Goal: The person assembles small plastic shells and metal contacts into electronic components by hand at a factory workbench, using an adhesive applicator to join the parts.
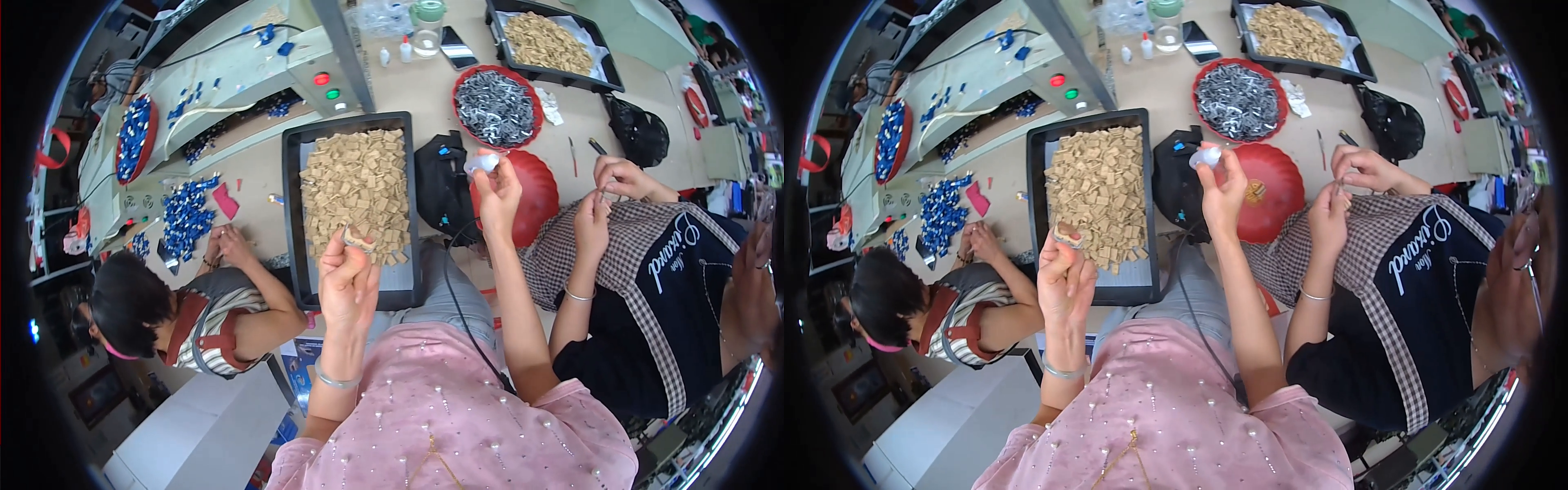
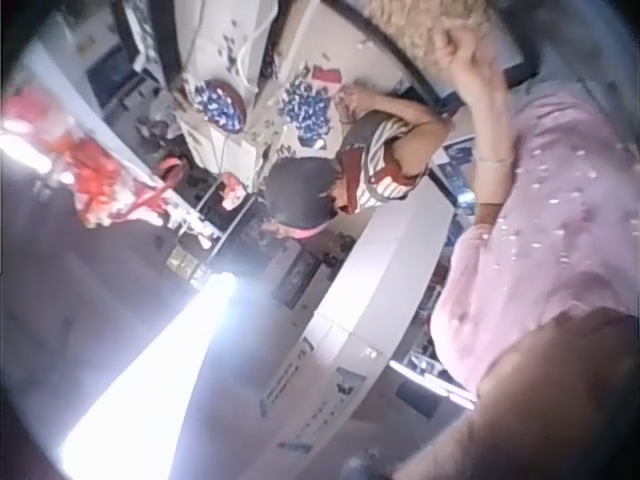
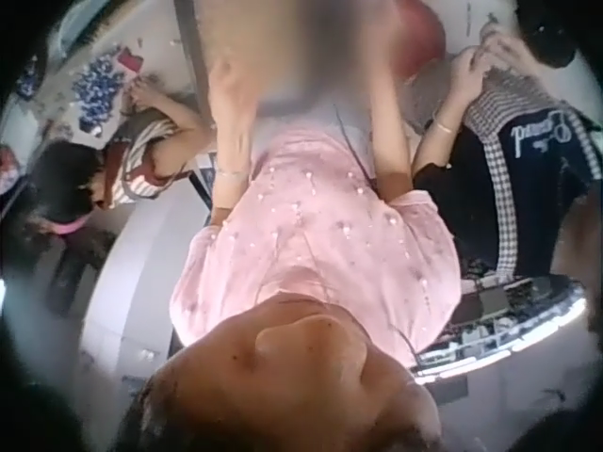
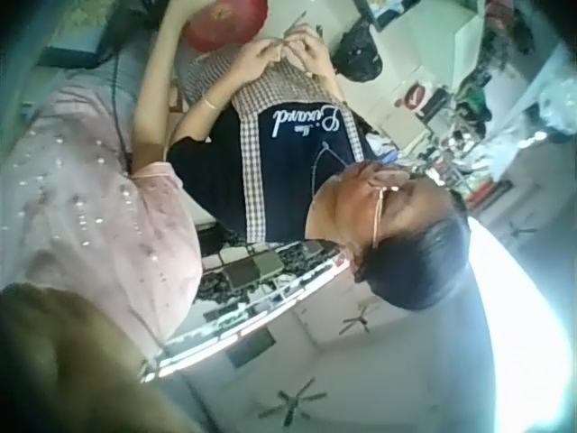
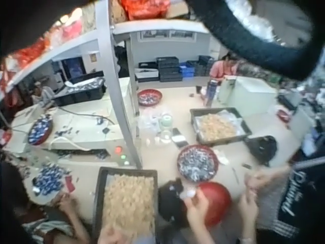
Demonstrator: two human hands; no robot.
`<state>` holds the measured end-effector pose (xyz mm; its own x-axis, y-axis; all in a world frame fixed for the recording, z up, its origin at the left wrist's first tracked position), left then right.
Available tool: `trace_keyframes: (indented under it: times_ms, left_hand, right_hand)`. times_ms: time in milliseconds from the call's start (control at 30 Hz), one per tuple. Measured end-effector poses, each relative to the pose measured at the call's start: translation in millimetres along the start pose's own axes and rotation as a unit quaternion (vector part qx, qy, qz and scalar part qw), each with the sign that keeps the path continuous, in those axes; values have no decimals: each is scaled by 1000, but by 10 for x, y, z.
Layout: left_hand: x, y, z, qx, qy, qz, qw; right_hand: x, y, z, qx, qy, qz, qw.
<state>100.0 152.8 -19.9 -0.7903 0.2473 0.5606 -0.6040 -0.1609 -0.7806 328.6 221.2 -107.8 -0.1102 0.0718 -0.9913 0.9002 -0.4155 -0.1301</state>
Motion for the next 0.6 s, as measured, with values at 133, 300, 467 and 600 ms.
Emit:
trace_keyframes:
  times_ms: [133,300,467,600]
  left_hand:
    - [-59,76,9,25,7,-8,1000]
    - [-104,54,37,93,53,-110,988]
    - [-152,-12,-353,98,-69,-479,870]
    - [36,-100,-553,83,-111,-659,739]
  right_hand:
    - [407,377,-488,127,66,109,984]
    - [1015,1009,-1233,390,82,292,869]
    - [1813,2112,-1755,454,25,459,763]
    - [2118,2317,-1853,372,-76,549,745]
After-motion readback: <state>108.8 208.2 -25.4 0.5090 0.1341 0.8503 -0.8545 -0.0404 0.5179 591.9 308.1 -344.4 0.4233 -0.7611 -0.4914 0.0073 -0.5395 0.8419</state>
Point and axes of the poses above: each hand's wrist, its own z-axis away from the middle knuckle, its own y-axis out of the back of the hand, x = y × z, the point moved 2 cm from there along -z, towards the middle knuckle, and after that the axes turned 2 degrees about -x, right-handed, at the moved point
